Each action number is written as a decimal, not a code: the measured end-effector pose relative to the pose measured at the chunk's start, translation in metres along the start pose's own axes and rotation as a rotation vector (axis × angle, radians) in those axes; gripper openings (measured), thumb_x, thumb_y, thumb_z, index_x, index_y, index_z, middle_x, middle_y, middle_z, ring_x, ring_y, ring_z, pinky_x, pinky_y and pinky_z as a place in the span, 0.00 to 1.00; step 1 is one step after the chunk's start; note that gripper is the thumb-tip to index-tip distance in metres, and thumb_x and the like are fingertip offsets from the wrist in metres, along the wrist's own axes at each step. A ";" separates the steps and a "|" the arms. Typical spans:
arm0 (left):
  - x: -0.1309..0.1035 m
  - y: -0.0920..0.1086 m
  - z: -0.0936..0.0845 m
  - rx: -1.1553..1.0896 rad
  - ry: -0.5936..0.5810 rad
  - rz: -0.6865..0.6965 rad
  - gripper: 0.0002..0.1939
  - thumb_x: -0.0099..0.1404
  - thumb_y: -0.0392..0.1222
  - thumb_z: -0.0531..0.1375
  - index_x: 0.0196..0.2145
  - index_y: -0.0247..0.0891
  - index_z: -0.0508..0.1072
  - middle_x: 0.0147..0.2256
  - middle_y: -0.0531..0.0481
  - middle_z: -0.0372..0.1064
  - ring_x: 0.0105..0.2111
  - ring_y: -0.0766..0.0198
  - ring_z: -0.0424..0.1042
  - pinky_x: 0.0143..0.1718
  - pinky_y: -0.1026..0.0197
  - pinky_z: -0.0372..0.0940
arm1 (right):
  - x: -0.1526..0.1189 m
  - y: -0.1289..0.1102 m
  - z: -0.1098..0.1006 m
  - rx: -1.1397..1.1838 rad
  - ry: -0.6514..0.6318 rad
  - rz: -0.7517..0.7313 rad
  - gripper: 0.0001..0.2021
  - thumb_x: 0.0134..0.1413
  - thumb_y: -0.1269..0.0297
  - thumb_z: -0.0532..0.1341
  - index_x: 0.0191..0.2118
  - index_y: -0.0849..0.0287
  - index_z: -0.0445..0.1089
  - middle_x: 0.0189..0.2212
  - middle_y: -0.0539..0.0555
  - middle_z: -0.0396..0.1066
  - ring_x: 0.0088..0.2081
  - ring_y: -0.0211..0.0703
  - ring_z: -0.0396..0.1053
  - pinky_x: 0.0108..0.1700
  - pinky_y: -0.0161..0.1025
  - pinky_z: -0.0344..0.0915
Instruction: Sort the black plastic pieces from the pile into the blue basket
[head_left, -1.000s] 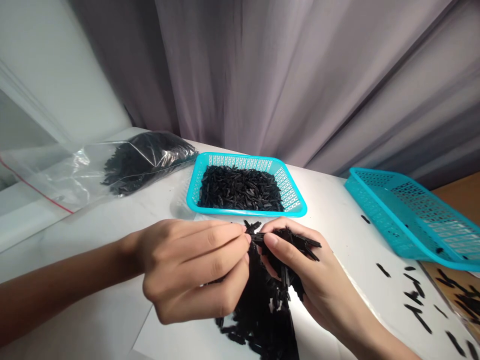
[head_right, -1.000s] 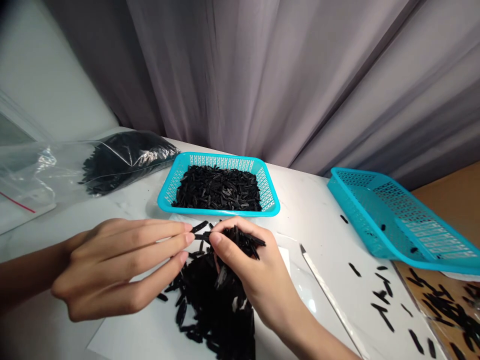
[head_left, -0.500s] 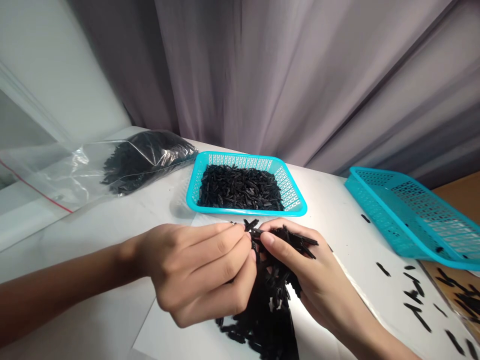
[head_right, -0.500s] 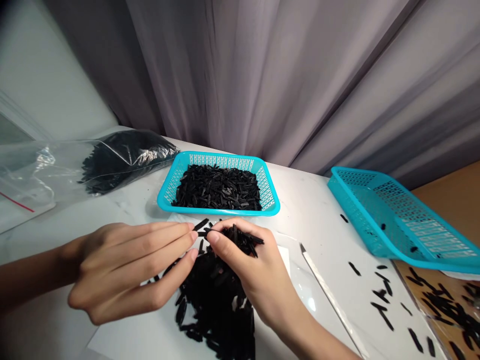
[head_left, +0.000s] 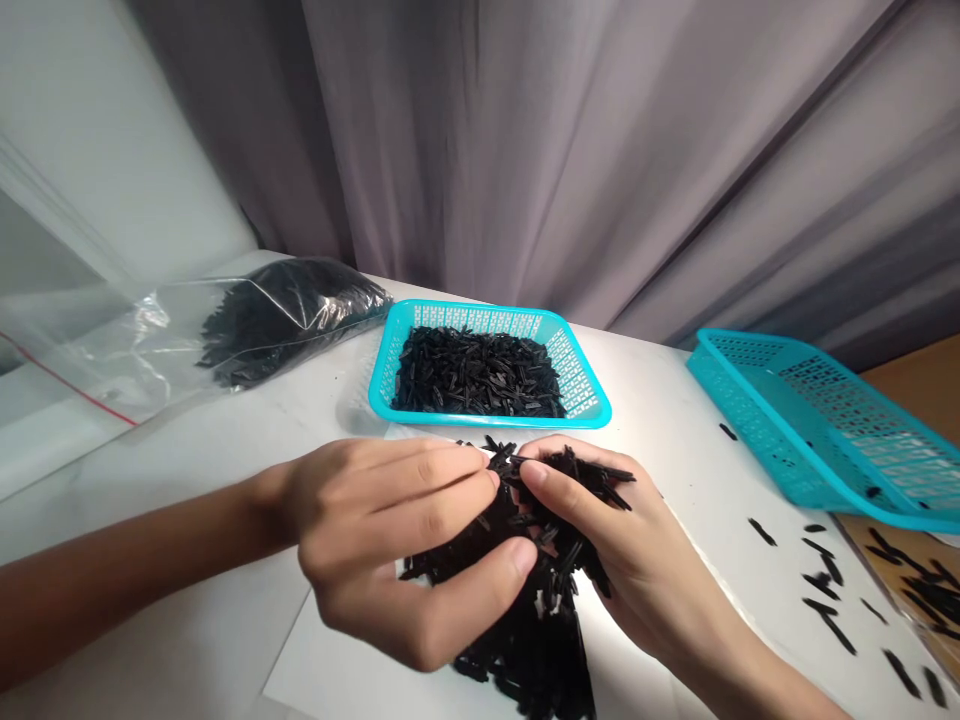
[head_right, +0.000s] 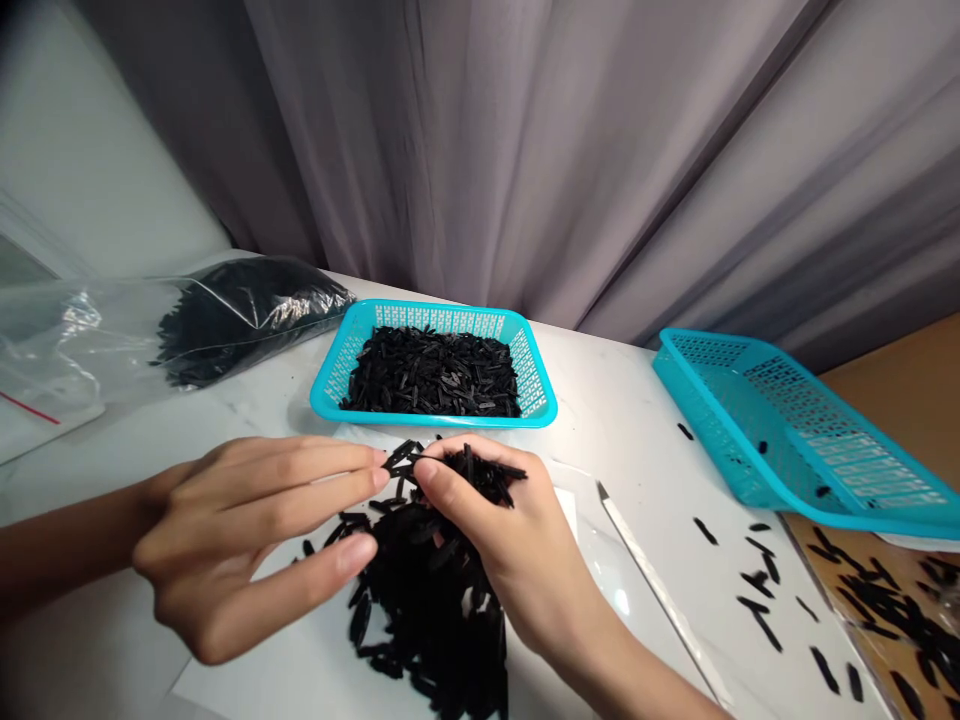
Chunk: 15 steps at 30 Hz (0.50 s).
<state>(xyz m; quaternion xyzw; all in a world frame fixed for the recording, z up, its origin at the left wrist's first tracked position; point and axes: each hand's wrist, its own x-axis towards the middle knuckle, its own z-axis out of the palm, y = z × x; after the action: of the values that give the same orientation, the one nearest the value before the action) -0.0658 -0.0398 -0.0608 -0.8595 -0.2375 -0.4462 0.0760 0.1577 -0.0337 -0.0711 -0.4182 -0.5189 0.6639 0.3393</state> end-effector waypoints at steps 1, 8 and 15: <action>-0.004 0.001 0.001 0.042 0.012 0.150 0.04 0.62 0.38 0.67 0.32 0.47 0.77 0.31 0.53 0.81 0.34 0.59 0.83 0.30 0.61 0.81 | 0.000 0.000 0.000 0.002 -0.003 0.003 0.08 0.60 0.58 0.70 0.35 0.56 0.76 0.30 0.48 0.70 0.31 0.38 0.64 0.33 0.34 0.61; -0.016 -0.004 0.005 0.166 0.046 0.358 0.05 0.64 0.40 0.65 0.29 0.44 0.75 0.33 0.49 0.79 0.41 0.56 0.82 0.35 0.59 0.81 | 0.001 -0.002 0.001 0.004 -0.001 0.006 0.08 0.59 0.58 0.70 0.35 0.56 0.76 0.29 0.48 0.70 0.32 0.39 0.65 0.34 0.35 0.62; -0.008 -0.012 0.002 0.191 0.030 0.479 0.10 0.64 0.36 0.66 0.25 0.44 0.73 0.30 0.50 0.78 0.37 0.57 0.82 0.34 0.61 0.82 | 0.001 -0.005 0.004 0.158 -0.016 0.088 0.11 0.58 0.57 0.71 0.33 0.59 0.75 0.28 0.48 0.68 0.29 0.35 0.62 0.30 0.33 0.59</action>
<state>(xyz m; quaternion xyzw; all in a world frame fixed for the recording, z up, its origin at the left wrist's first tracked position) -0.0739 -0.0312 -0.0692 -0.8736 -0.0670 -0.4036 0.2636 0.1536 -0.0335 -0.0663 -0.4070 -0.4490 0.7202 0.3376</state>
